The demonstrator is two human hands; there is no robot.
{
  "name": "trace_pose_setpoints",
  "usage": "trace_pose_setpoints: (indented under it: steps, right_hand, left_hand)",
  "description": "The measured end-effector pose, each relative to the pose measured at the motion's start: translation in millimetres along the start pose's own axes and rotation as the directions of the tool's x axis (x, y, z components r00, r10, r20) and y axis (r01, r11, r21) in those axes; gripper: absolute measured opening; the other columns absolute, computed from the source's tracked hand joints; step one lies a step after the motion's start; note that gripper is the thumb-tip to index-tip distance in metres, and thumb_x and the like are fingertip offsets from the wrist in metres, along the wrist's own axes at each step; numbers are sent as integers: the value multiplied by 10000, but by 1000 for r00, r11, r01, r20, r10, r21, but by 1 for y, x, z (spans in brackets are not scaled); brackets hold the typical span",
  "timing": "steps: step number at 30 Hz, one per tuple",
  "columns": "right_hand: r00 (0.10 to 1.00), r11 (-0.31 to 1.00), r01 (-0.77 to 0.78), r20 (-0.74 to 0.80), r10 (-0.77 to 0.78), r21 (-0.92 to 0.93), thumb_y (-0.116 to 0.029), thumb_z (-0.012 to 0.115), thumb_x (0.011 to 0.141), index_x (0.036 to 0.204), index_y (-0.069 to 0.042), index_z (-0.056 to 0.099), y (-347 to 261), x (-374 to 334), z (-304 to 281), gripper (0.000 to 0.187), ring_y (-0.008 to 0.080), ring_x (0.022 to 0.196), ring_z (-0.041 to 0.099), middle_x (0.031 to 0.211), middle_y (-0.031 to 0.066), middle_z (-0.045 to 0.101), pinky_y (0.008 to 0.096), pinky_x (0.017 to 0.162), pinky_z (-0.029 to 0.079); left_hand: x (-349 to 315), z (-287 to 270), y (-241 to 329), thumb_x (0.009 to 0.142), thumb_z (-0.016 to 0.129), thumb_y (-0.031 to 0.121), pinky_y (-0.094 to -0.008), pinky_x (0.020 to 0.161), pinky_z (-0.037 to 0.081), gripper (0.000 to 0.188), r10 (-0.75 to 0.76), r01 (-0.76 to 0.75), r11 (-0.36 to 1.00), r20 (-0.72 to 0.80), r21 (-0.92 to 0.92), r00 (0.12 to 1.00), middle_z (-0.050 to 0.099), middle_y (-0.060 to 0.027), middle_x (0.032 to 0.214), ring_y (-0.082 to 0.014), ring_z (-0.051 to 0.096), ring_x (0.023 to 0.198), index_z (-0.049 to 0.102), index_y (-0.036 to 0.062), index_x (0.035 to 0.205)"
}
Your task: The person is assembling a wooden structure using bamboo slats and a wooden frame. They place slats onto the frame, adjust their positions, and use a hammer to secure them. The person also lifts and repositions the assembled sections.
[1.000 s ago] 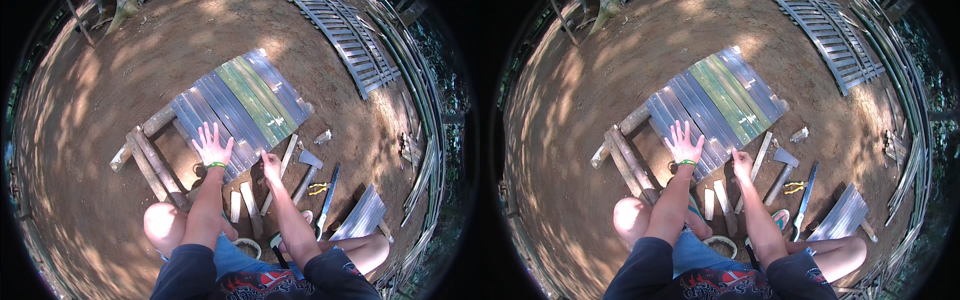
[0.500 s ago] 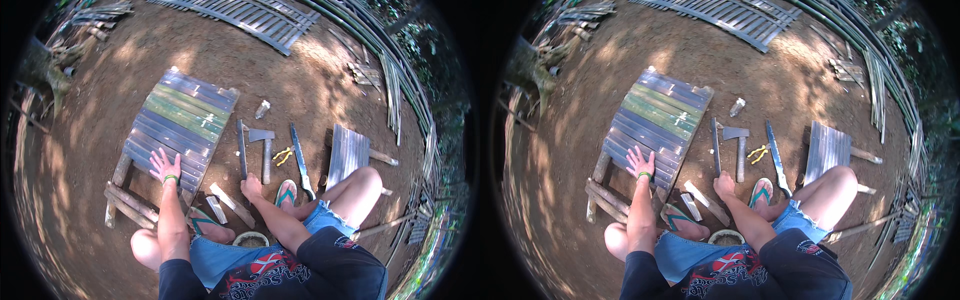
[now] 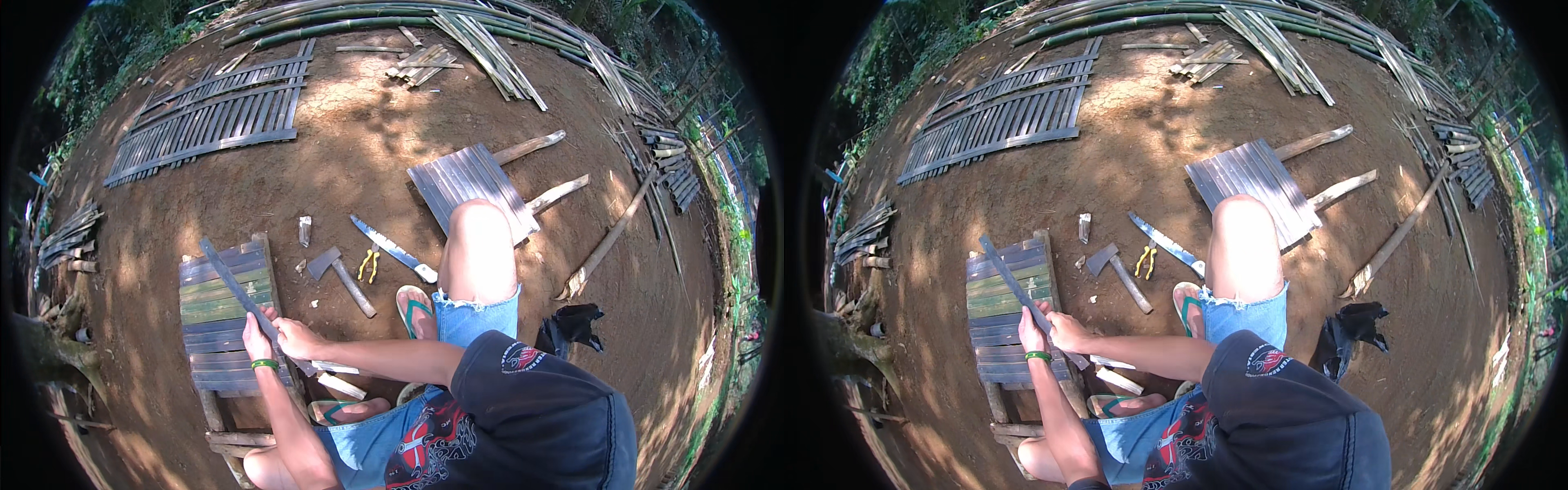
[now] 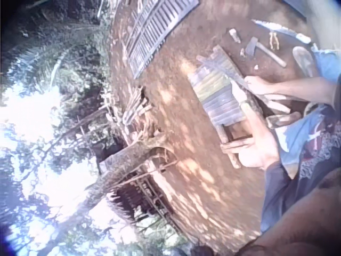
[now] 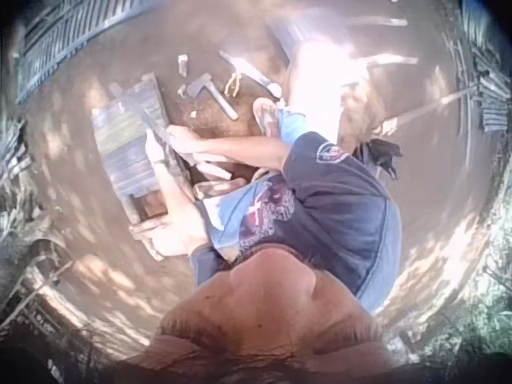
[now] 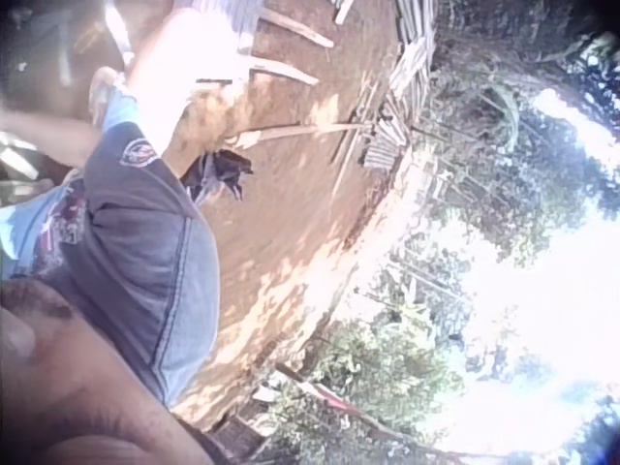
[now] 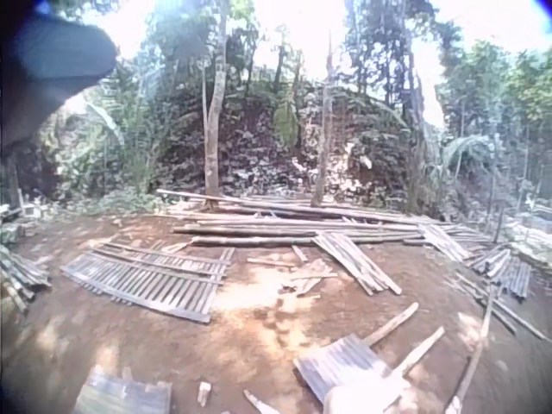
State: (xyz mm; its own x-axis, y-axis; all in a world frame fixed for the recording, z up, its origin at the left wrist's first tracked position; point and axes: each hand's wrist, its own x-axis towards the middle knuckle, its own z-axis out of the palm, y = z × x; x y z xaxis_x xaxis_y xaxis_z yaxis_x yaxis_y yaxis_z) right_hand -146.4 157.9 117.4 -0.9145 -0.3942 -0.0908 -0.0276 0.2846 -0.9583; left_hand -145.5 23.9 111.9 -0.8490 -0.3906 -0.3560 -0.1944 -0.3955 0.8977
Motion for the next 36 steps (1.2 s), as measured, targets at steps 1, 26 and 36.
trace_pose_setpoints:
  steps: [1,26,36]
  right_hand:
    - [997,993,61,45,-57,-102,-139,575,872,1100,-26,626,-7,12,-3,259,377,996,659,1032,234,683,465,862,505]
    - [94,497,32,-498,862,867,-515,719,841,1004,-160,619,358,-169,-512,403,180,825,547,973,41,597,318,671,462]
    - [529,550,125,-524,667,826,-306,727,916,1149,-95,659,292,-152,-529,321,237,846,663,1028,47,696,405,657,535]
  left_hand:
    - [3,5,10,1041,490,422,-337,742,550,470,119,-119,993,3,-19,993,700,-137,909,-216,657,779,583,-17,1179]
    - [-55,-84,42,1021,524,417,-259,434,419,330,72,-26,994,-446,110,892,541,-1,671,-107,504,481,593,97,985]
    - [-71,-100,11,1013,551,381,-263,414,439,292,55,15,990,-483,140,874,558,-5,655,-114,526,471,587,101,936]
